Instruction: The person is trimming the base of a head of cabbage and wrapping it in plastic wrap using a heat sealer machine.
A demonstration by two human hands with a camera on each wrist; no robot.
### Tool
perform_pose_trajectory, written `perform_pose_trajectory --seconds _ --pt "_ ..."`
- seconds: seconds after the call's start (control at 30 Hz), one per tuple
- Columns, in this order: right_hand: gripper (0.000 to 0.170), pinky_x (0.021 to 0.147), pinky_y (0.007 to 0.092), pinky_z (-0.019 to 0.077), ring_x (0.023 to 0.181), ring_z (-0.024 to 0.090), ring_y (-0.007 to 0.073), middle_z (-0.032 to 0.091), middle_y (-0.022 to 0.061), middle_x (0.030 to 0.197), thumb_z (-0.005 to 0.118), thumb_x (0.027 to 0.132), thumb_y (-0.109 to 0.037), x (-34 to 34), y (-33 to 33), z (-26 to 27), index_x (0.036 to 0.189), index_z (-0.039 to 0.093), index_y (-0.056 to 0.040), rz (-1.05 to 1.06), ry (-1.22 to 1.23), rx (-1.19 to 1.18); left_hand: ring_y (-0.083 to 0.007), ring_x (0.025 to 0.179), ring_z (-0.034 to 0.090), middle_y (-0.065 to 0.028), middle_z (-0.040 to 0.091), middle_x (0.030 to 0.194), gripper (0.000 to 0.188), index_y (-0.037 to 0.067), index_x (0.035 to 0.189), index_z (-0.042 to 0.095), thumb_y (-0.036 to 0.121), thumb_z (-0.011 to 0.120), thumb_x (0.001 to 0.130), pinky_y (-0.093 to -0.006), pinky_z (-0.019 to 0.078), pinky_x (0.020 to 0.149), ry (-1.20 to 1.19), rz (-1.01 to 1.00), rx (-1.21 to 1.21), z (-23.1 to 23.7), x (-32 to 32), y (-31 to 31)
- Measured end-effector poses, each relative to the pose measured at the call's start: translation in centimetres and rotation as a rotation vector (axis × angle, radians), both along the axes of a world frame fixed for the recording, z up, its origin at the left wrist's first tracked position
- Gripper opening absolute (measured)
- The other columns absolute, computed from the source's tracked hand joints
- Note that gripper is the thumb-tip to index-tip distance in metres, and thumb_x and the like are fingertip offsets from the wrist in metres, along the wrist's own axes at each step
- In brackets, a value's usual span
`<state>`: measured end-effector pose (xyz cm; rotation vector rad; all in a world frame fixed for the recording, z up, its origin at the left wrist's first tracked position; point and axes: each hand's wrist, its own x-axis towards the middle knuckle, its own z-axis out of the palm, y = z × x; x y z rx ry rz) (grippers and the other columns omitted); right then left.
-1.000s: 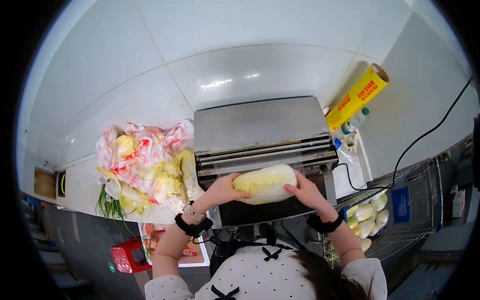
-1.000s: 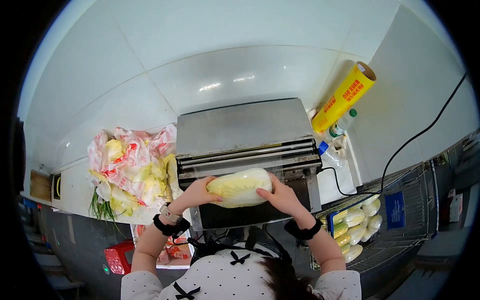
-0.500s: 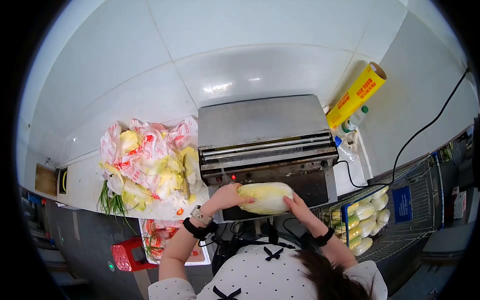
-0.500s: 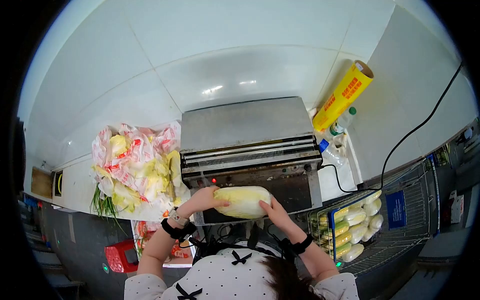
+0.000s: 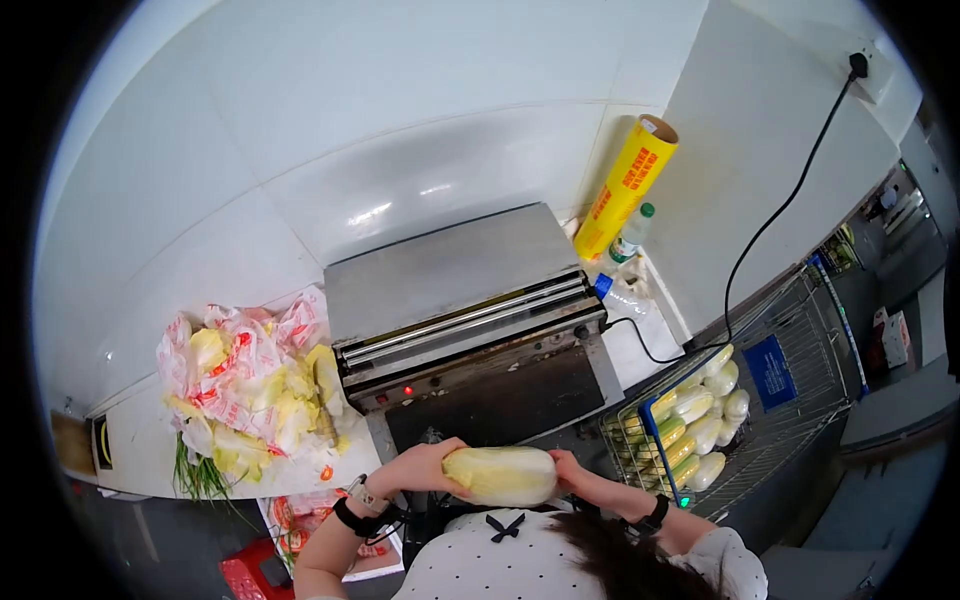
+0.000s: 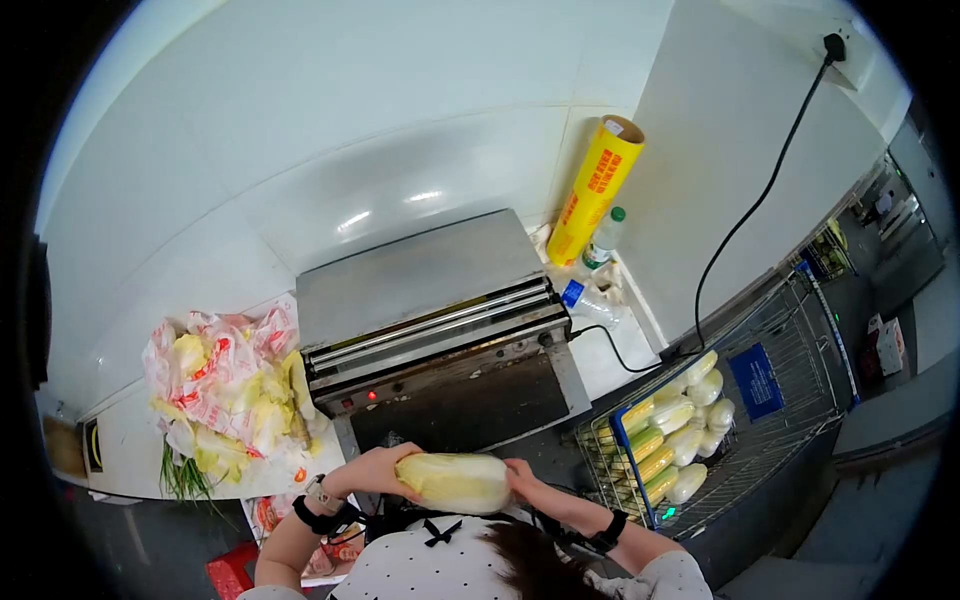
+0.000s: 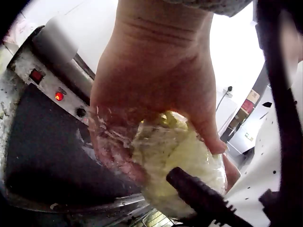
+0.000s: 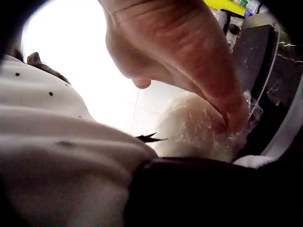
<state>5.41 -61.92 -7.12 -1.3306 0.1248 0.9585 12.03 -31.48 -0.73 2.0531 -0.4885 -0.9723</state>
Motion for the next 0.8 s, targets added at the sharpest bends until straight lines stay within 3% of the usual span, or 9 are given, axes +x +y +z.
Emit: perform_pose_trajectory --seconds 0.13,0.3,0.4,0.43,0.53,0.63,0.67,0.73,0.8 --pt "0.081 0.099 0.0335 0.0348 0.110 0.052 0.0233 0.056 0.0143 0.113 0.012 0.087 -0.067 2.8 -2.0 1.3 0.139 0.022 -0.0055 0.049 0.053 0.033 -0.0329 0.089 0.061 -0.0155 0.064 0.092 0.067 0.010 0.111 0.053 0.050 0.075 0.063 -0.0352 0.0479 0.077 -0.227 -0.069 -0.031 2.4 -0.8 -1.3" --pt "0.068 0.096 0.0352 0.0371 0.109 0.054 0.0235 0.055 0.0143 0.119 0.018 0.093 -0.058 8.1 -0.7 0.4 0.139 0.030 -0.0089 0.330 0.078 -0.220 -0.0308 0.076 0.060 -0.0130 0.062 0.080 0.069 0.010 0.109 0.054 0.054 0.073 0.061 -0.0361 0.0456 0.071 -0.592 -0.158 0.073 4.1 -2.4 -2.7" --pt "0.059 0.094 0.0361 0.0392 0.105 0.056 0.0285 0.059 0.0139 0.114 0.024 0.096 -0.050 9.3 0.8 -2.4 0.133 0.041 -0.0075 0.674 -0.592 -0.451 -0.0289 0.072 0.060 -0.0106 0.060 0.076 0.068 0.009 0.109 0.055 0.053 0.073 0.060 -0.0348 0.0442 0.070 -0.683 -0.163 0.084 4.0 -3.0 -3.0" --pt "0.055 0.092 0.0367 0.0407 0.104 0.056 0.0341 0.061 0.0155 0.110 0.027 0.095 -0.046 9.2 1.7 0.8 0.121 0.054 -0.0064 0.670 -0.589 -0.498 -0.0289 0.072 0.060 -0.0107 0.060 0.076 0.068 0.009 0.109 0.055 0.053 0.073 0.060 -0.0350 0.0443 0.070 -0.691 -0.159 0.086 3.9 -3.2 -2.9" --pt "0.057 0.090 0.0394 0.0415 0.107 0.054 0.0353 0.057 0.0182 0.116 0.025 0.095 -0.046 9.9 3.2 4.8 0.113 0.060 -0.0052 0.869 -0.479 -0.639 -0.0288 0.074 0.060 -0.0113 0.061 0.078 0.073 0.009 0.111 0.055 0.054 0.075 0.057 -0.0354 0.0441 0.072 -0.705 -0.142 0.132 3.8 -3.5 -2.5" --pt "0.055 0.085 0.0425 0.0435 0.101 0.056 0.0362 0.058 0.0188 0.113 0.027 0.095 -0.044 10.3 3.7 5.1 0.101 0.065 -0.0055 0.965 -0.548 -0.754 -0.0286 0.075 0.060 -0.0114 0.062 0.079 0.074 0.008 0.111 0.055 0.054 0.076 0.055 -0.0355 0.0439 0.074 -0.728 -0.125 0.154 4.0 -3.9 -2.3" --pt "0.045 0.086 0.0428 0.0413 0.099 0.056 0.0340 0.060 0.0168 0.106 0.037 0.093 -0.039 10.0 3.5 4.1 0.096 0.066 -0.0048 0.948 -0.887 -0.830 -0.0286 0.075 0.060 -0.0113 0.062 0.078 0.074 0.008 0.111 0.055 0.053 0.076 0.055 -0.0355 0.0439 0.074 -0.740 -0.117 0.152 4.1 -3.9 -2.2" --pt "0.036 0.092 0.0411 0.0364 0.102 0.053 0.0312 0.057 0.0152 0.110 0.048 0.089 -0.034 10.0 4.0 6.3 0.091 0.065 -0.0029 0.885 -1.137 -0.856 -0.0282 0.073 0.060 -0.0110 0.061 0.077 0.073 0.008 0.109 0.055 0.052 0.076 0.055 -0.0349 0.0437 0.074 -0.754 -0.092 0.130 4.0 -3.8 -2.1" --pt "0.032 0.099 0.0400 0.0291 0.110 0.048 0.0290 0.051 0.0146 0.120 0.052 0.086 -0.030 10.5 3.9 3.9 0.086 0.064 -0.0004 0.594 -1.481 -0.546 -0.0279 0.072 0.060 -0.0108 0.061 0.076 0.072 0.008 0.108 0.056 0.052 0.076 0.055 -0.0347 0.0437 0.074 -0.752 -0.090 0.133 4.1 -3.7 -2.1"
